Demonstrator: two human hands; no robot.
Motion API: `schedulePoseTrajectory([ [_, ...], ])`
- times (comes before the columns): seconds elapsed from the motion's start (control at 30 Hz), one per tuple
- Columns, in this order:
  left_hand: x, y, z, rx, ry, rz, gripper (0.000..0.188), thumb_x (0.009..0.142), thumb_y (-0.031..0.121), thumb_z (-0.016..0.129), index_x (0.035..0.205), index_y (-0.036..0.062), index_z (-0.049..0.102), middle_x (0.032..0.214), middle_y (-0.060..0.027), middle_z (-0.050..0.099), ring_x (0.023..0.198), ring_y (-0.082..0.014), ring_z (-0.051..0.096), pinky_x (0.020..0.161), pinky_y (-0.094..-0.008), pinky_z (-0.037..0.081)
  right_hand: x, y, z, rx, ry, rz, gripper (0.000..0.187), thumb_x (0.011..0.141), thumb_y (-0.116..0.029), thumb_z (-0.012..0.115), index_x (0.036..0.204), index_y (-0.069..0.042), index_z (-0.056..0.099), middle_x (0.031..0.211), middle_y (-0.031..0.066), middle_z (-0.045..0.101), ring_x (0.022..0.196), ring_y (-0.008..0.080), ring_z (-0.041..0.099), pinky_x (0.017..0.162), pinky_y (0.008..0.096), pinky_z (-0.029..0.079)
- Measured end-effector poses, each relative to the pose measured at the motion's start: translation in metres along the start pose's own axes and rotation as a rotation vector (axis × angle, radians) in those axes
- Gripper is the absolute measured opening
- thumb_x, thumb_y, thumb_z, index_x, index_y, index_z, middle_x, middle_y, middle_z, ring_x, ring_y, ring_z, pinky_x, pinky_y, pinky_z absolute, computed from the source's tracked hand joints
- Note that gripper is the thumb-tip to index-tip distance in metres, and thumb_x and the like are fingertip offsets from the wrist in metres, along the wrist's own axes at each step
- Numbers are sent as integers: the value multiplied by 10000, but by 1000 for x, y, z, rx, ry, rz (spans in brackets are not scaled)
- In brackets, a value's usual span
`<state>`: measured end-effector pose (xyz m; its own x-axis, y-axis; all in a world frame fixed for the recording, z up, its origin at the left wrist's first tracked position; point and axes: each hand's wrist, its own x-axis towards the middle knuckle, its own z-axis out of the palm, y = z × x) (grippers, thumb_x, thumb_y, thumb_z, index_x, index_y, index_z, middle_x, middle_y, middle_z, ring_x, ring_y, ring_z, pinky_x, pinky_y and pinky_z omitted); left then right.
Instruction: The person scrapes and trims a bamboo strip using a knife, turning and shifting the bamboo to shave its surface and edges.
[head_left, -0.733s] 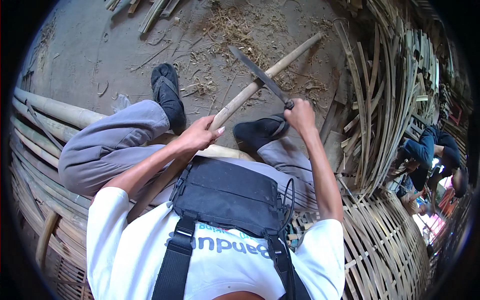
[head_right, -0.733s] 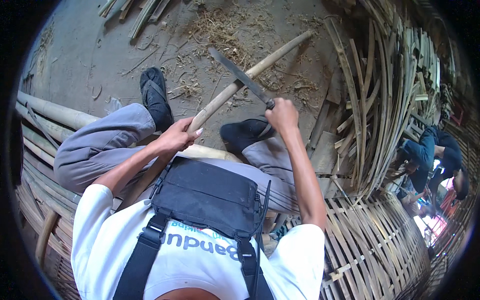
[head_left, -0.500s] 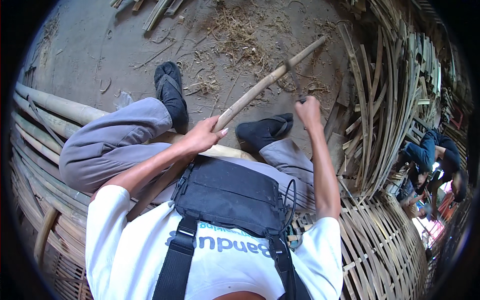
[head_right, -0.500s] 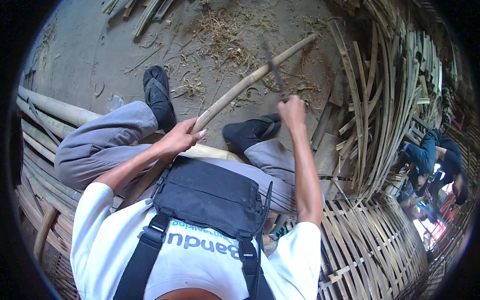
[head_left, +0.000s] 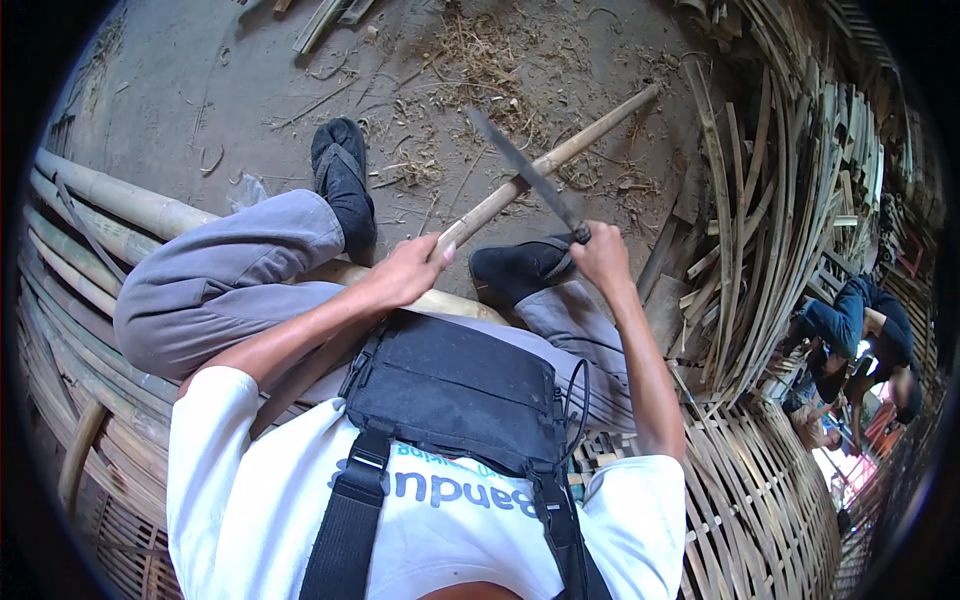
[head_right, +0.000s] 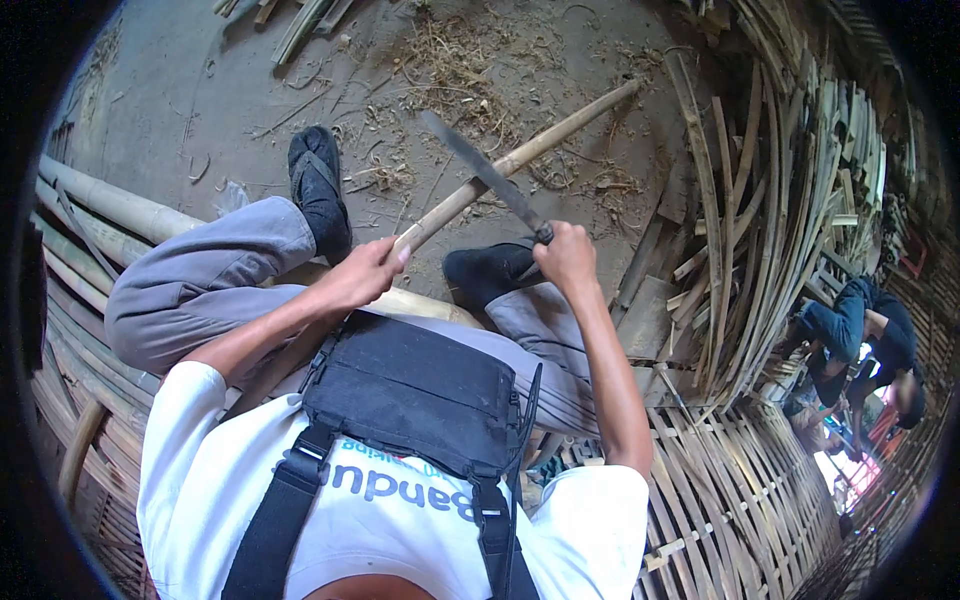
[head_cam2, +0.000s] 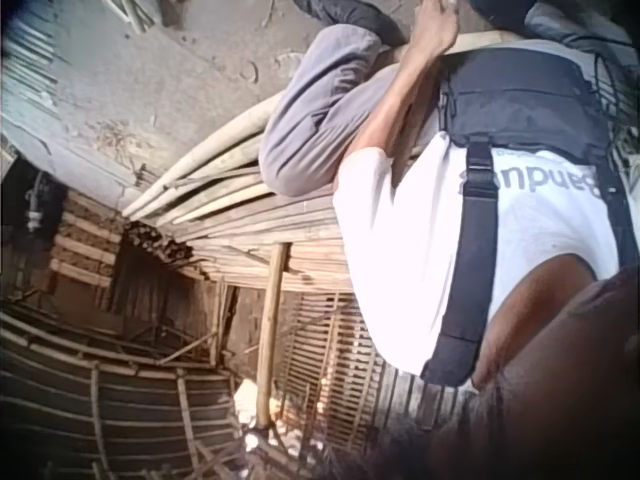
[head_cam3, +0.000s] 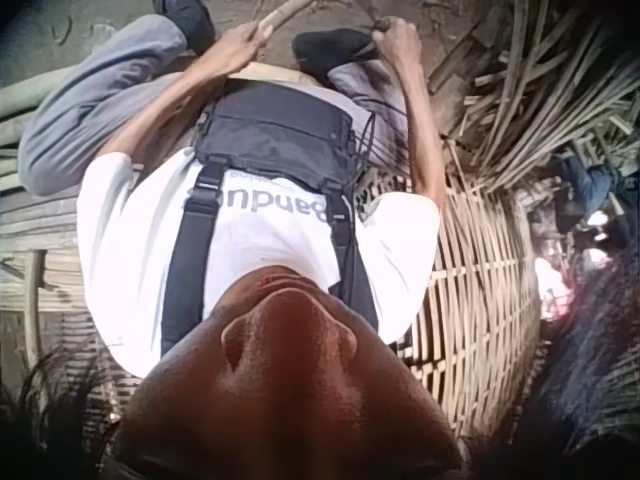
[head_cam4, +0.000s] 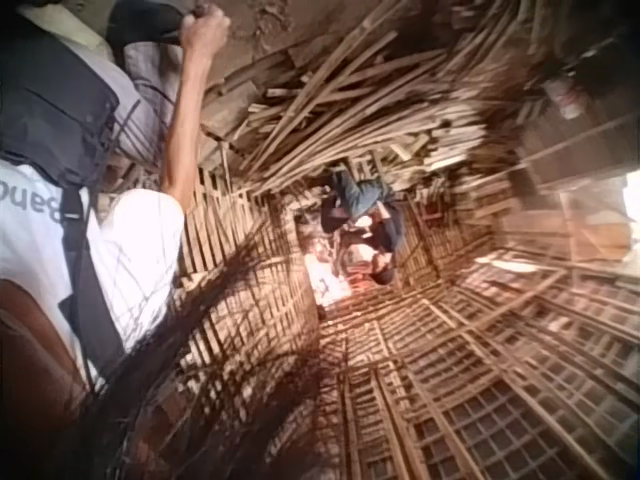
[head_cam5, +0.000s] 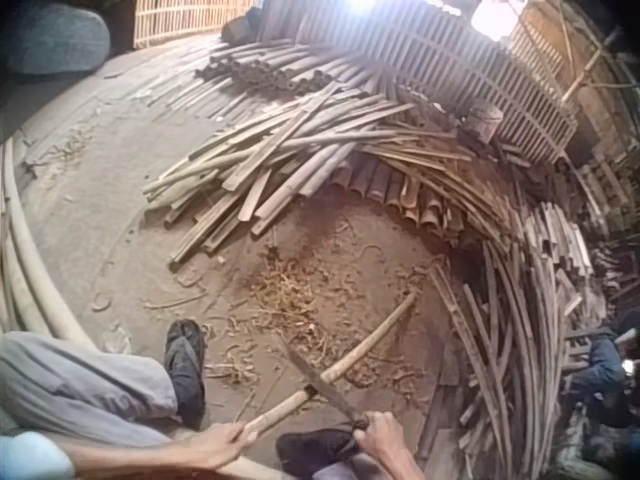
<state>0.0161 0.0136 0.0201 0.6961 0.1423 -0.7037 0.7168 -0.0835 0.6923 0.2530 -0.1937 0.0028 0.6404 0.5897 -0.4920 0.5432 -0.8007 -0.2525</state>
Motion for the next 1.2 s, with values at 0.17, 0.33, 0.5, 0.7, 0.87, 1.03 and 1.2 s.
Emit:
schedulePoseTrajectory([
  [0.17,7,2,0,-384,-177,-161,345,1025,372,392,837,91,464,548,62,322,431,-53,277,382,-251,222,3,12,25,118,98,84,200,681,-101,561,817,-9,677,754,290,626,755,461,622,726,524,497],
  [0.33,4,-1,1,-446,-195,-156,332,1026,364,390,846,94,462,550,69,305,418,-48,251,372,-245,196,-13,-1,32,171,117,84,205,681,-104,561,811,11,671,742,301,616,759,460,626,716,524,494],
  [0.5,9,-1,-2,-533,-256,-155,328,1031,362,370,877,88,465,558,77,277,419,-43,230,368,-236,189,1,8,27,252,109,144,204,692,-113,562,787,43,653,719,311,604,743,463,633,683,522,486],
  [0.7,5,-6,-4,-588,-353,-180,344,1032,379,352,875,90,455,564,74,270,421,-35,223,363,-220,190,-13,25,39,175,237,79,195,722,-119,572,744,65,631,731,298,615,709,432,646,621,474,482],
  [0.87,7,-7,-4,-654,-391,-183,349,1028,393,360,868,94,439,561,73,272,416,-28,218,359,-212,193,-7,27,37,264,204,172,247,704,-119,569,841,65,660,787,315,625,811,457,638,729,507,501],
  [1.03,11,-16,-10,-771,-498,-210,361,1029,401,350,859,95,436,560,76,269,417,-25,207,354,-210,182,-16,13,32,160,141,123,209,706,-121,570,786,58,643,750,298,615,757,452,639,685,504,492],
  [1.2,9,-12,-17,-928,-612,-312,378,1031,411,317,844,102,426,566,86,243,420,-24,195,360,-207,157,-28,-7,51,327,211,79,177,701,-110,581,744,52,640,684,289,603,692,458,622,653,497,486],
])
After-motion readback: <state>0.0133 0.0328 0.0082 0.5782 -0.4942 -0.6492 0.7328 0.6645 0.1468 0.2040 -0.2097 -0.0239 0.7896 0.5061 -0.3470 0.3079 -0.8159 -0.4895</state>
